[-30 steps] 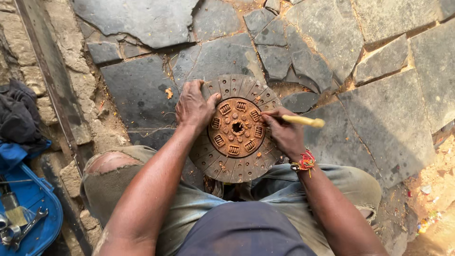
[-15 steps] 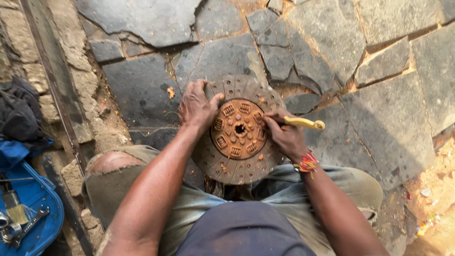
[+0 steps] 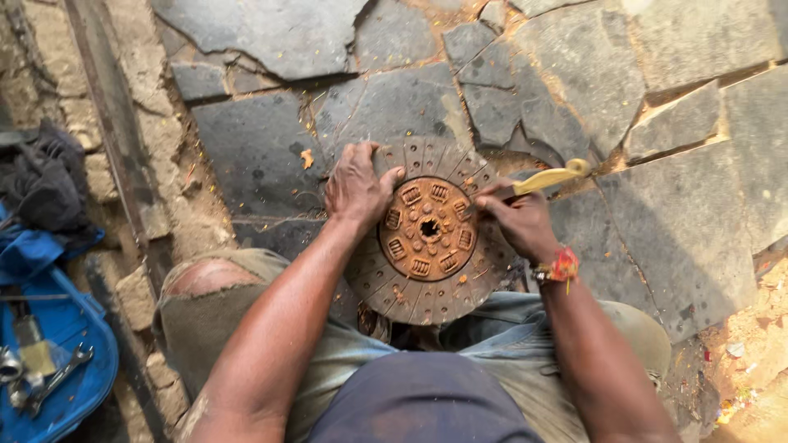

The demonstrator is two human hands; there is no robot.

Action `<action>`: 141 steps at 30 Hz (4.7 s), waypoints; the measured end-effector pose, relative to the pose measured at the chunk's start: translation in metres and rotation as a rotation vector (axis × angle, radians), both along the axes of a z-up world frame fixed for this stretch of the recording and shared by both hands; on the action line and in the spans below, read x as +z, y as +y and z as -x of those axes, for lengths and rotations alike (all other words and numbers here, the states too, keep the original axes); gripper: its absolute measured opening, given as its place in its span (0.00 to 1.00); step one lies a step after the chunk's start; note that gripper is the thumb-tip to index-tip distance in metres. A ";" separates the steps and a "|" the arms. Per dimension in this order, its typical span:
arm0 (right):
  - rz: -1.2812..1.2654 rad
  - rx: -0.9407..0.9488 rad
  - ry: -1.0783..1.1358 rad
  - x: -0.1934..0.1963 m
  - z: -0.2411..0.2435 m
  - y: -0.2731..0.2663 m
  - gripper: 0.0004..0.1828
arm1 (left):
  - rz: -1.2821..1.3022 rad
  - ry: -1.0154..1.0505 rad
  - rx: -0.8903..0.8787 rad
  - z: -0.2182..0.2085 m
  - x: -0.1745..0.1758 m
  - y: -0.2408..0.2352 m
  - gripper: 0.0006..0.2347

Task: The person sits on a stone floor and uses a yellow-handled brush to scrub a rusty, circular metal part. They hold the part steady with their left hand while vigorously brushing the surface and crevices with their right hand to remove rust and debris.

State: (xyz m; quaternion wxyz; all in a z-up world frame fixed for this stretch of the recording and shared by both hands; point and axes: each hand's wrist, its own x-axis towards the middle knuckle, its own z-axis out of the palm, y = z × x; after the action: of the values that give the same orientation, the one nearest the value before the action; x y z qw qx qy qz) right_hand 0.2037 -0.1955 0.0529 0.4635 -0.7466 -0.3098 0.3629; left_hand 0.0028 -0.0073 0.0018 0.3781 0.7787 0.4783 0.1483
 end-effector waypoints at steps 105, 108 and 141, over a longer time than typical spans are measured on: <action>-0.140 -0.086 0.695 0.075 0.080 -0.120 0.45 | 0.090 0.066 0.066 0.013 -0.017 0.011 0.20; -0.568 0.405 0.803 0.101 0.091 -0.126 0.55 | 0.088 0.074 0.069 0.008 -0.017 0.015 0.19; 0.451 0.352 -1.048 0.020 0.057 -0.069 0.06 | 0.086 0.184 -0.087 0.007 0.016 0.003 0.48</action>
State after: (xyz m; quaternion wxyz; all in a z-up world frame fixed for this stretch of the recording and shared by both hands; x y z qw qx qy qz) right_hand 0.1463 -0.2647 0.0730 0.0115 -0.8436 -0.5316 0.0743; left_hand -0.0045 -0.0038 0.0182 0.3718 0.7922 0.4824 0.0391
